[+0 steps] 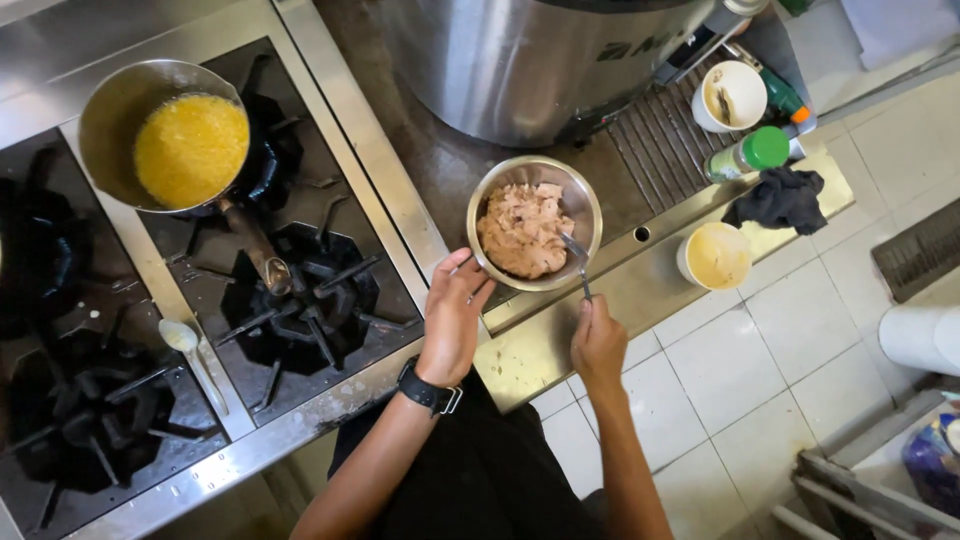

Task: The person stirs a yellow mixture in a pan on a gas stove, then handles a bowl of raw meat. They use a blowtorch to ignite the burner under a second pot containing a white liquid and later use the torch to heat the bowl of meat.

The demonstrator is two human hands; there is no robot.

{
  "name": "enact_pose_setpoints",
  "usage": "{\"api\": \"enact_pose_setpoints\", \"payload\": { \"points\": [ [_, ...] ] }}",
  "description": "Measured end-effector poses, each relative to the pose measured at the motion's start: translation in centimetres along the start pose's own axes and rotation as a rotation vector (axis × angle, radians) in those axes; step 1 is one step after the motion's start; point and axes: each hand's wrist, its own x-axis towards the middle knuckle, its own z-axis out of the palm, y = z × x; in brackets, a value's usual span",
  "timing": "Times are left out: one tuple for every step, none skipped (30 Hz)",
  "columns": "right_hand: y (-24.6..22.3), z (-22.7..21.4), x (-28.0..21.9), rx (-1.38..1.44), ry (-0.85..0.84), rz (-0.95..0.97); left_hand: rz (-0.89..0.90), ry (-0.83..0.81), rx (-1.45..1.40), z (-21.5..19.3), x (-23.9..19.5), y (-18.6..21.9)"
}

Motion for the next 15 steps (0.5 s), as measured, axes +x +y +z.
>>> {"api": "enact_pose_setpoints", "payload": {
  "points": [
    [-0.3,0.1,-0.1,0.001,0.0,-0.001,0.001,0.0,0.0,-0.4,0.4,-0.3],
    [-0.6,0.2,-0.2,0.069,0.078,0.047,-0.003,0.005,-0.025,-0.7,0.7,-0.7],
    [-1.0,0.2,-0.7,0.136,0.148,0.099,-0.012,0.018,-0.049,-1.3,0.7,-1.0],
    [-0.3,0.8,-1.3,0.137,0.139,0.102,-0.014,0.027,-0.048,-1.6,0.5,-1.0],
    [0.5,1.5,-1.2,0.047,0.149,0.058,-0.011,0.029,-0.052,-1.6,0.7,-1.1],
    [1.3,2.2,-1.1,-0.042,0.158,0.014,-0.008,0.031,-0.056,-1.5,1.0,-1.1],
    [1.1,2.1,-1.1,-0.043,0.156,0.016,-0.011,0.032,-0.056,-1.6,1.1,-1.2],
    [0.8,2.0,-1.1,0.011,0.14,0.04,-0.006,0.035,-0.057,-1.6,1.3,-1.3],
    [0.5,2.1,-1.0,0.07,0.121,0.06,0.004,0.04,-0.059,-1.8,1.5,-1.3],
    [0.3,1.9,-1.0,0.073,0.117,0.058,0.007,0.045,-0.059,-1.8,1.4,-1.2],
    [0.1,1.6,-0.8,0.039,0.082,0.034,-0.004,0.047,-0.07,-1.7,1.3,-1.1],
    [-0.1,1.3,-0.7,0.005,0.047,0.009,-0.016,0.048,-0.081,-1.6,1.2,-0.9],
    [1.1,1.7,-1.1,0.004,0.043,0.0,-0.01,0.051,-0.087,-1.5,1.0,-0.8],
    [2.2,2.0,-1.6,0.029,0.128,0.024,-0.021,0.016,-0.059,-1.4,0.7,-0.6],
    [2.9,2.8,-1.6,0.068,0.202,0.034,-0.013,-0.008,-0.031,-1.6,0.5,0.0]
  ]
}}
